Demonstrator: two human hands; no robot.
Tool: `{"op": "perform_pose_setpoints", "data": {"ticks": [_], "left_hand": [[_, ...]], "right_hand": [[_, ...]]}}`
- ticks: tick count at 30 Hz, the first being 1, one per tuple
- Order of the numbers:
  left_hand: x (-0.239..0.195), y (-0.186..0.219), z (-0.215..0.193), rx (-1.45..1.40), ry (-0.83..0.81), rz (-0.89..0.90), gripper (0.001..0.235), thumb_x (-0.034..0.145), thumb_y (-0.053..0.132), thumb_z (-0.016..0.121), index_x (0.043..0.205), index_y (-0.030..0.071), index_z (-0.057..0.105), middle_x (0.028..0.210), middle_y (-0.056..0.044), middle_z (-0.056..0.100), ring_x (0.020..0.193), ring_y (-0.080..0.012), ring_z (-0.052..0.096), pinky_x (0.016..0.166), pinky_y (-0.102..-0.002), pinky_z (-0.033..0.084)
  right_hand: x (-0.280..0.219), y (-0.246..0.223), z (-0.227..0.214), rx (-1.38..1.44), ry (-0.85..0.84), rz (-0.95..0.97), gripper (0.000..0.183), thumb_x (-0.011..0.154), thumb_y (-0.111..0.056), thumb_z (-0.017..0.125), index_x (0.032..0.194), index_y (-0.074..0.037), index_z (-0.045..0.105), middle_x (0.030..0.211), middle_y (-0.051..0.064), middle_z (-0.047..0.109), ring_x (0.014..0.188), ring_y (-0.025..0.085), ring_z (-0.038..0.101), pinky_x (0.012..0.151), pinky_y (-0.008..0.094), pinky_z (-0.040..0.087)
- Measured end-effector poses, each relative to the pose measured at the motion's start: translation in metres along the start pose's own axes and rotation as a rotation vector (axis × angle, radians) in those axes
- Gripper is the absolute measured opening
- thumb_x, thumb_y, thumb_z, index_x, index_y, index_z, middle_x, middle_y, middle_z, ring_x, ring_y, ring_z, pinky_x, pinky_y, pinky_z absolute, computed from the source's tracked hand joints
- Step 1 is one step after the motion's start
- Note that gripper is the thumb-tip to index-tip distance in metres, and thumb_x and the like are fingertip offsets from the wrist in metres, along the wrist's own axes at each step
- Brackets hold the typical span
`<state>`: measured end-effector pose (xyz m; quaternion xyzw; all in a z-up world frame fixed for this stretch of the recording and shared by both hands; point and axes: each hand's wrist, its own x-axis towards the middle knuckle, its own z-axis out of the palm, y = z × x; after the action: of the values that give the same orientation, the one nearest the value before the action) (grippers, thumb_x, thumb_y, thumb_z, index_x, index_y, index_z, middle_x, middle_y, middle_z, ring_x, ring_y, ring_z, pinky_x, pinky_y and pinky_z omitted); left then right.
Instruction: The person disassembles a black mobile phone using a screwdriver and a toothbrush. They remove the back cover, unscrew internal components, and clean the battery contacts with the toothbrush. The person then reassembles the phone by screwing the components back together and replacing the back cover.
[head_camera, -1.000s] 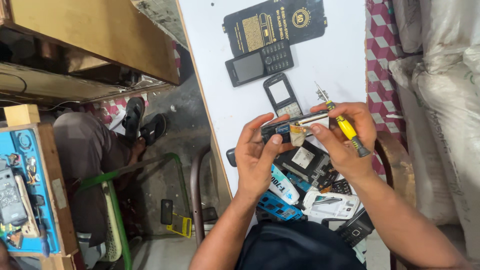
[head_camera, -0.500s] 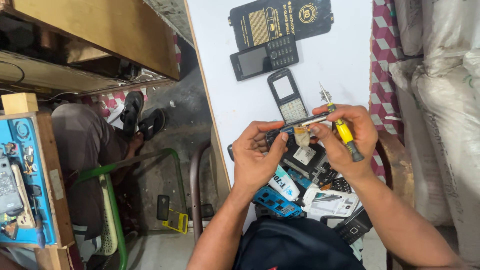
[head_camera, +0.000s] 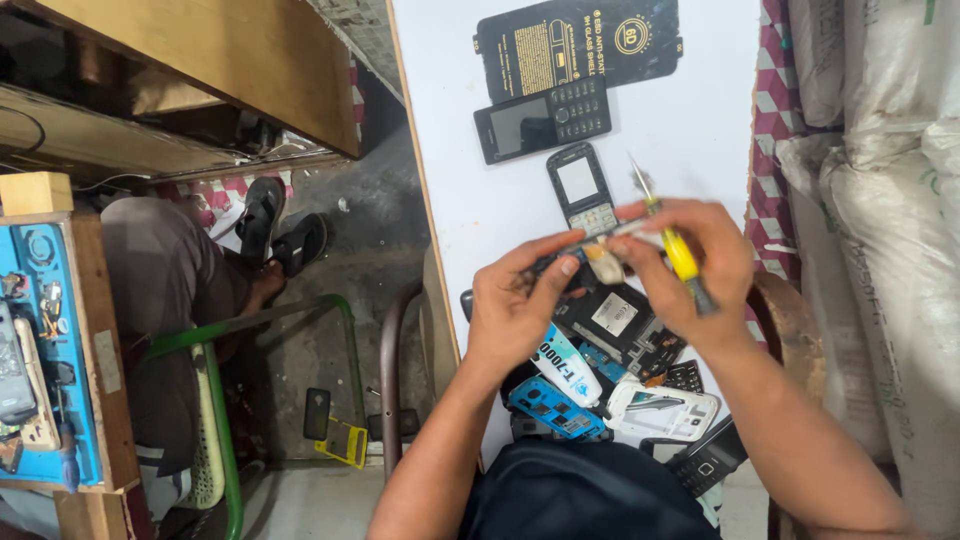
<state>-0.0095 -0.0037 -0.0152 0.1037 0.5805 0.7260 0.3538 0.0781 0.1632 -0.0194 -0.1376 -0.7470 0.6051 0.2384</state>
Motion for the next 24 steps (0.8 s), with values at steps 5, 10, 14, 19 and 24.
{"op": "perform_pose_setpoints", "data": {"ticks": [5, 10, 14, 19, 24], "left_hand": [[0.01, -0.008, -0.01, -0.128, 0.067, -0.026, 0.036, 0.105, 0.008, 0.058, 0.139, -0.003, 0.06, 0.123, -0.014, 0.07, 0.107, -0.0177, 0.071, 0.086, -0.031, 0.067], [0.013, -0.019, -0.019, -0.116, 0.046, 0.048, 0.039, 0.106, 0.006, 0.058, 0.144, -0.002, 0.056, 0.127, -0.014, 0.069, 0.114, -0.016, 0.067, 0.097, -0.03, 0.06], [0.013, -0.023, -0.016, -0.069, 0.089, 0.105, 0.037, 0.107, 0.001, 0.057, 0.144, -0.005, 0.057, 0.128, -0.015, 0.069, 0.115, -0.0146, 0.066, 0.102, -0.026, 0.055], [0.016, -0.018, -0.008, 0.002, 0.167, 0.06, 0.035, 0.105, -0.001, 0.057, 0.139, -0.005, 0.06, 0.121, -0.014, 0.072, 0.107, -0.013, 0.069, 0.094, -0.026, 0.058], [0.015, -0.015, -0.006, 0.04, 0.19, 0.031, 0.035, 0.105, -0.001, 0.057, 0.14, -0.005, 0.061, 0.116, -0.014, 0.073, 0.101, -0.0121, 0.069, 0.089, -0.025, 0.057]], "right_hand": [[0.014, -0.017, -0.008, -0.285, 0.078, -0.296, 0.025, 0.102, -0.009, 0.067, 0.123, 0.001, 0.056, 0.127, 0.02, 0.065, 0.118, 0.028, 0.067, 0.102, 0.035, 0.055], [-0.009, -0.018, 0.011, -0.255, -0.172, -0.307, 0.03, 0.098, -0.013, 0.059, 0.124, 0.001, 0.062, 0.118, 0.016, 0.074, 0.108, 0.028, 0.072, 0.095, 0.036, 0.055], [-0.013, -0.011, 0.022, -0.31, -0.144, -0.296, 0.031, 0.094, -0.007, 0.063, 0.123, 0.006, 0.063, 0.113, 0.017, 0.074, 0.109, 0.03, 0.072, 0.098, 0.041, 0.056], [-0.005, -0.011, 0.022, -0.391, -0.131, -0.395, 0.029, 0.09, 0.0, 0.065, 0.119, 0.003, 0.067, 0.11, 0.014, 0.075, 0.108, 0.029, 0.073, 0.099, 0.042, 0.054], [-0.005, -0.012, 0.024, -0.445, -0.166, -0.401, 0.031, 0.089, 0.002, 0.068, 0.12, 0.002, 0.068, 0.11, 0.011, 0.075, 0.107, 0.029, 0.073, 0.098, 0.042, 0.053]]}}
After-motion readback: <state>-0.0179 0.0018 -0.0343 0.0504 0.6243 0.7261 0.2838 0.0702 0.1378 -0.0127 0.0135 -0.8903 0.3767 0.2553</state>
